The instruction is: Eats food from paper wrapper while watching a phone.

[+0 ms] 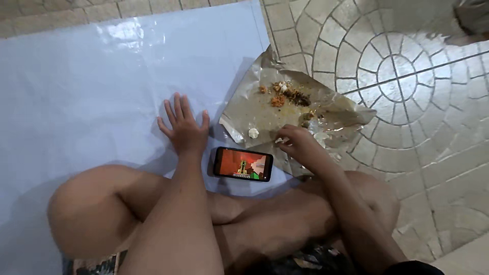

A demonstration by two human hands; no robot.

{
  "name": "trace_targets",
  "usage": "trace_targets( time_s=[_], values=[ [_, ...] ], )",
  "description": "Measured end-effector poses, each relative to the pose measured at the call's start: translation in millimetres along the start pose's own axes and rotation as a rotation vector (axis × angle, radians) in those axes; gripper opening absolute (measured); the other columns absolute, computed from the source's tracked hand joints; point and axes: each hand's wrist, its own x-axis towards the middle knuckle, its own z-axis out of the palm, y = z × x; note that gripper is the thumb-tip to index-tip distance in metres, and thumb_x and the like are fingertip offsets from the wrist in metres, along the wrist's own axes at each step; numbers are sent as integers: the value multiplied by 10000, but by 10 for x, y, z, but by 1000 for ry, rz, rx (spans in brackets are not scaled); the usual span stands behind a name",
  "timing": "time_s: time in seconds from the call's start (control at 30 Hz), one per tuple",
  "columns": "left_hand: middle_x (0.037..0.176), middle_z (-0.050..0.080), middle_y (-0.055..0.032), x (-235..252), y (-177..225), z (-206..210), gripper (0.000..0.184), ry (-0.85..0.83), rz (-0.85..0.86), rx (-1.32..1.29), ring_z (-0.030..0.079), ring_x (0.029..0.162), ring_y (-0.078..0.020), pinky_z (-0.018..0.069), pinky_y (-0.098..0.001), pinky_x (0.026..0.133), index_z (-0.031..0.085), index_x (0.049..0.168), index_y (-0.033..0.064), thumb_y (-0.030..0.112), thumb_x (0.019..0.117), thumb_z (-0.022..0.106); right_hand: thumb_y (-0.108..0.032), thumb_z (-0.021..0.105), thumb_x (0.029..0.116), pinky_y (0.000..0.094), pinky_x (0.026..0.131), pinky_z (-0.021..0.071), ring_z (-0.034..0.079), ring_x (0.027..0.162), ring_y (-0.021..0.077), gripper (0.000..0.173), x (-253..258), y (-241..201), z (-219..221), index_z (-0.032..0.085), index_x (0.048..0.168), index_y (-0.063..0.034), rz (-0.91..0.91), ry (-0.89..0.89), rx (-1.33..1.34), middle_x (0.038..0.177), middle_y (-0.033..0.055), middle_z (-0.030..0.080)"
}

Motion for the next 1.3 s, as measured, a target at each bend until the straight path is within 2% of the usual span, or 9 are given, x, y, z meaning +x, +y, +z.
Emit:
trace_targets(
  time_s=[0.2, 0.37, 0.4, 0.53, 0.7, 0.87, 1.03, 1.13, 1.3],
  values=[
    [1693, 279, -24, 3, 1, 1, 737, -5, -8, 7, 161, 1585, -300, 82, -689, 1199, 358, 1601, 190, 639, 1017, 335, -18, 726, 932, 477, 828, 626, 717, 923, 294, 153, 167, -115, -123, 706, 1080, 12, -63, 113, -21, 1073, 176, 682],
    [1689, 287, -29, 0, 19, 5, 732, 6, -5, 11, 168, 1582, -305, 92, -685, 1197, 363, 1596, 188, 635, 1018, 334, -158, 769, 940, 587, 934, 559, 706, 1024, 366, 270, 344, -48, -364, 728, 1175, -33, 33, 2, -145, 1129, 178, 723],
    [1689, 289, -28, 3, 20, 5, 728, 10, -7, 11, 168, 1582, -304, 93, -681, 1199, 368, 1594, 188, 634, 1019, 336, -162, 747, 958, 614, 928, 553, 704, 1021, 386, 264, 392, -7, -447, 723, 1190, -39, 50, 33, -170, 1133, 188, 720],
    [1681, 306, -26, -15, 10, 15, 713, 23, -1, 15, 185, 1578, -304, 107, -681, 1197, 384, 1585, 193, 628, 1020, 352, -112, 681, 988, 691, 853, 529, 704, 1002, 433, 150, 612, 27, -694, 761, 1105, -64, 85, 161, -281, 1083, 198, 736],
    [1699, 258, -34, -23, -8, 21, 729, 2, 19, 15, 157, 1584, -295, 98, -678, 1203, 340, 1606, 157, 604, 1030, 356, -162, 731, 967, 675, 785, 542, 703, 955, 403, 134, 688, 51, -526, 771, 1082, -108, -53, 242, -238, 1103, 152, 729],
    [1688, 285, -39, -22, -7, 6, 717, -3, 13, 24, 169, 1581, -304, 95, -685, 1202, 358, 1597, 162, 596, 1027, 385, -169, 665, 1002, 650, 825, 542, 700, 1026, 411, 189, 857, -86, -416, 759, 1142, -84, -106, 283, -228, 1155, 178, 721],
    [1697, 264, -19, -6, 0, 9, 714, -12, -4, 33, 151, 1586, -286, 86, -677, 1206, 351, 1603, 187, 605, 1024, 382, -233, 700, 978, 605, 789, 562, 709, 988, 386, 197, 1095, -87, -249, 762, 1087, -82, -156, 384, -252, 1077, 161, 736],
    [1688, 290, -22, -18, 5, -2, 717, -1, -14, 34, 170, 1581, -297, 98, -676, 1203, 372, 1593, 189, 619, 1019, 371, -176, 649, 1004, 588, 826, 570, 718, 980, 378, 175, 1131, -63, -181, 763, 1073, -62, -157, 379, -221, 1067, 168, 740],
    [1687, 293, -13, -7, 11, -12, 725, -9, -21, 34, 165, 1584, -291, 92, -668, 1209, 368, 1596, 195, 628, 1015, 375, -67, 656, 973, 574, 873, 561, 714, 951, 374, 131, 1076, -11, -227, 759, 1039, -21, -188, 352, -150, 1017, 191, 736]
  ],
)
